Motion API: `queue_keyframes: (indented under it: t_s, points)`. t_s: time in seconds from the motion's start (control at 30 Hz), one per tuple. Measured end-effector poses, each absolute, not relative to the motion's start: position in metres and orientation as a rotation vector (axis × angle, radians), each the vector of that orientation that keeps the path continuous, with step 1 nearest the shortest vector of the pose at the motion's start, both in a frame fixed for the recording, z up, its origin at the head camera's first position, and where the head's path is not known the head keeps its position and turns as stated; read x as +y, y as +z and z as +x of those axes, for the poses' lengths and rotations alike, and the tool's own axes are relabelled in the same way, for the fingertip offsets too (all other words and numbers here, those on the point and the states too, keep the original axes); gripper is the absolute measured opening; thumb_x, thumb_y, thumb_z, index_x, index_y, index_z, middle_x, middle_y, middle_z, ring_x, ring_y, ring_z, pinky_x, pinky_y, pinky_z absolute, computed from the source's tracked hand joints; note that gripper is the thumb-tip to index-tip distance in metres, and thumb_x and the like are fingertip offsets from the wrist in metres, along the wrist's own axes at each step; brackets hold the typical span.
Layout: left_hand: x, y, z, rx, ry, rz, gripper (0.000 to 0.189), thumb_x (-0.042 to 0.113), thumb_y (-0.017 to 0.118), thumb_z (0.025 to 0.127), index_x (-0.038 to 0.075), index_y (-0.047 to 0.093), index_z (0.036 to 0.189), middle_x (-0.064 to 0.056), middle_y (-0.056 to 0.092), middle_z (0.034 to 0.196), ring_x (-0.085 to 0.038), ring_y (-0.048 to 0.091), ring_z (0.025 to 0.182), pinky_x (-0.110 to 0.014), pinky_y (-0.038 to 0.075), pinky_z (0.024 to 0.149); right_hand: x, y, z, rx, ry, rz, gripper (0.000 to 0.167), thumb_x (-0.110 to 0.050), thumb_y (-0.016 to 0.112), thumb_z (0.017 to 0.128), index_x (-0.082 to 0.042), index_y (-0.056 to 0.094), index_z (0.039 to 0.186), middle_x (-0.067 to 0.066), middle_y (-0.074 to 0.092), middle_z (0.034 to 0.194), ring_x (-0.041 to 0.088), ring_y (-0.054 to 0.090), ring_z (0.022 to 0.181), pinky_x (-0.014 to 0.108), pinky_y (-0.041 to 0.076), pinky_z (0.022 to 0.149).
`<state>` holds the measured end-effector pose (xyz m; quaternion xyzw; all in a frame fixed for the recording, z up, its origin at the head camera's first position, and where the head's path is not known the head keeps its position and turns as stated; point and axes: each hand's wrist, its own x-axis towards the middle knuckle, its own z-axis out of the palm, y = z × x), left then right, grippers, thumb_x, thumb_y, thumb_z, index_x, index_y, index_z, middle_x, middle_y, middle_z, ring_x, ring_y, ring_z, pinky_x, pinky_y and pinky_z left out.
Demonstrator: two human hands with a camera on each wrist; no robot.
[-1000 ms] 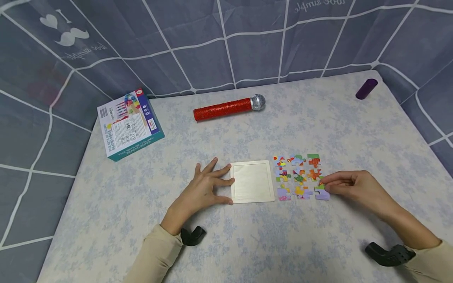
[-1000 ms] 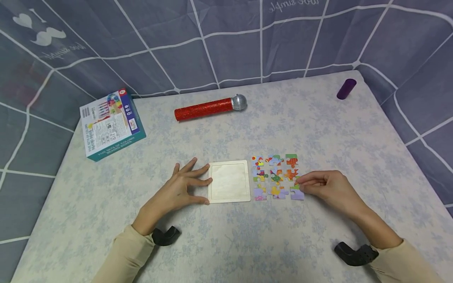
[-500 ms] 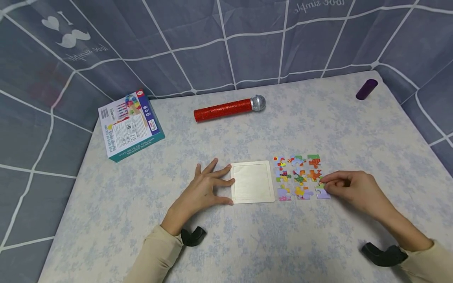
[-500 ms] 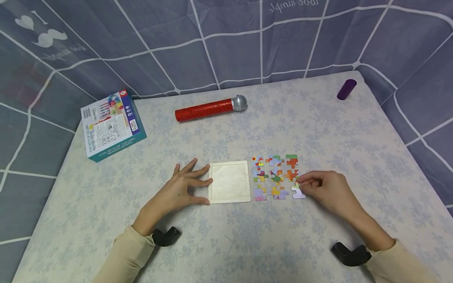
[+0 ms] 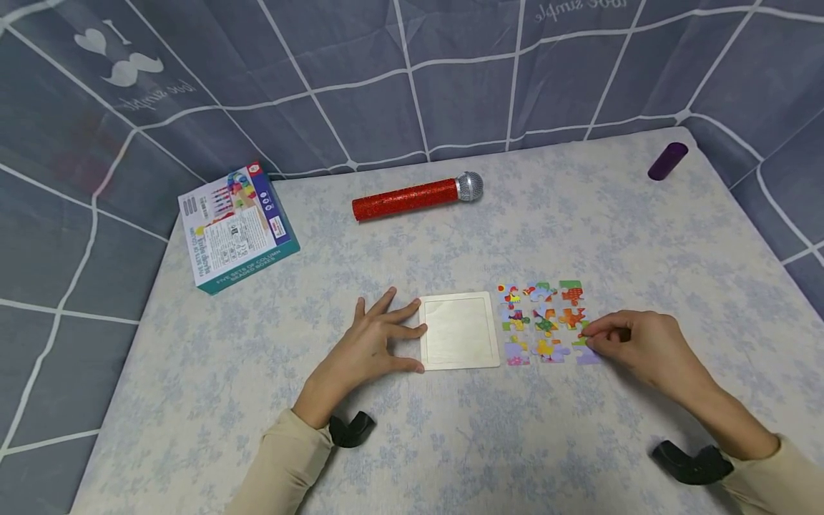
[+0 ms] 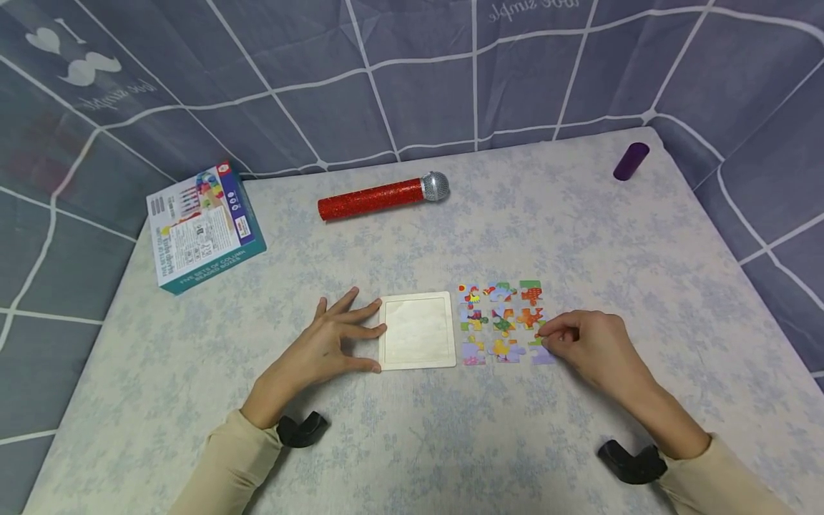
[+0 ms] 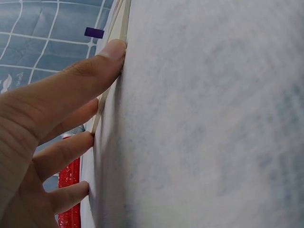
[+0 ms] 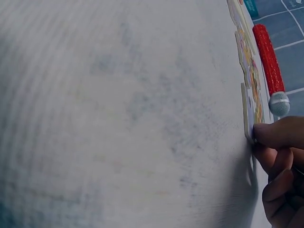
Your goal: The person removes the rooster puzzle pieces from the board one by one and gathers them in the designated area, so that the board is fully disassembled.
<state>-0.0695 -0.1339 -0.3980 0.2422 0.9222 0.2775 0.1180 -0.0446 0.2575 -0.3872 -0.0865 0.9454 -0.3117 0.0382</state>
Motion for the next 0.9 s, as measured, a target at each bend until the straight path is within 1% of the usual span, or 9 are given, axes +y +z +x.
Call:
queue_keyframes:
  t_s: [0.27, 0.37, 0.6, 0.77, 0.9]
  points:
    - [-0.1334, -0.3976, -0.0697, 2.697, 0.819, 0.702, 0.064, 0.033, 0.091, 0.066, 0.015, 0.07, 0.124, -0.003, 0.044, 0.149, -0.035, 0.016, 0.148, -0.072, -0.001, 0.109, 0.2571, -0.3889, -0.0459, 2.89, -0.949, -0.22, 0.008, -0.007, 0.076, 0.084, -0.013, 0.078, 0.087, -0.009, 0.061, 0.066, 0.001, 0.043, 0.056, 0.021, 0.033, 0.05]
    - [-0.1328, -0.3971, -0.0696, 2.699, 0.829, 0.708, 0.064, 0.032, 0.091, 0.065, 0.015, 0.07, 0.123, -0.004, 0.045, 0.149, -0.035, 0.017, 0.148, -0.072, -0.001, 0.108, 0.2573, -0.389, -0.046, 2.895, -0.944, -0.215, 0.008, -0.006, 0.076, 0.083, -0.012, 0.078, 0.087, -0.009, 0.061, 0.066, 0.001, 0.043, 0.056, 0.021, 0.033, 0.051]
    - [-0.1313, -0.3962, -0.0705, 2.723, 0.821, 0.73, 0.064, 0.032, 0.092, 0.064, 0.014, 0.072, 0.121, -0.005, 0.047, 0.147, -0.036, 0.02, 0.147, -0.073, 0.002, 0.108, 0.2572, -0.3881, -0.0447, 2.902, -0.933, -0.191, 0.011, -0.006, 0.076, 0.082, -0.016, 0.078, 0.085, -0.009, 0.056, 0.063, 0.002, 0.042, 0.056, 0.021, 0.033, 0.051]
    - [-0.1308, -0.396, -0.0697, 2.728, 0.839, 0.715, 0.063, 0.031, 0.093, 0.062, 0.013, 0.073, 0.119, -0.006, 0.049, 0.146, -0.036, 0.021, 0.147, -0.073, 0.002, 0.108, 0.2569, -0.3884, -0.0448, 2.893, -0.946, -0.189, 0.01, -0.005, 0.075, 0.083, -0.015, 0.078, 0.086, -0.008, 0.057, 0.063, 0.003, 0.044, 0.055, 0.022, 0.035, 0.051]
    - [-0.1313, -0.3966, -0.0688, 2.741, 0.827, 0.735, 0.063, 0.032, 0.093, 0.062, 0.014, 0.073, 0.119, -0.007, 0.05, 0.146, -0.037, 0.023, 0.146, -0.074, 0.004, 0.107, 0.2575, -0.3885, -0.0438, 2.898, -0.957, -0.19, 0.009, -0.006, 0.075, 0.083, -0.014, 0.078, 0.086, -0.008, 0.058, 0.063, 0.003, 0.044, 0.055, 0.022, 0.035, 0.051]
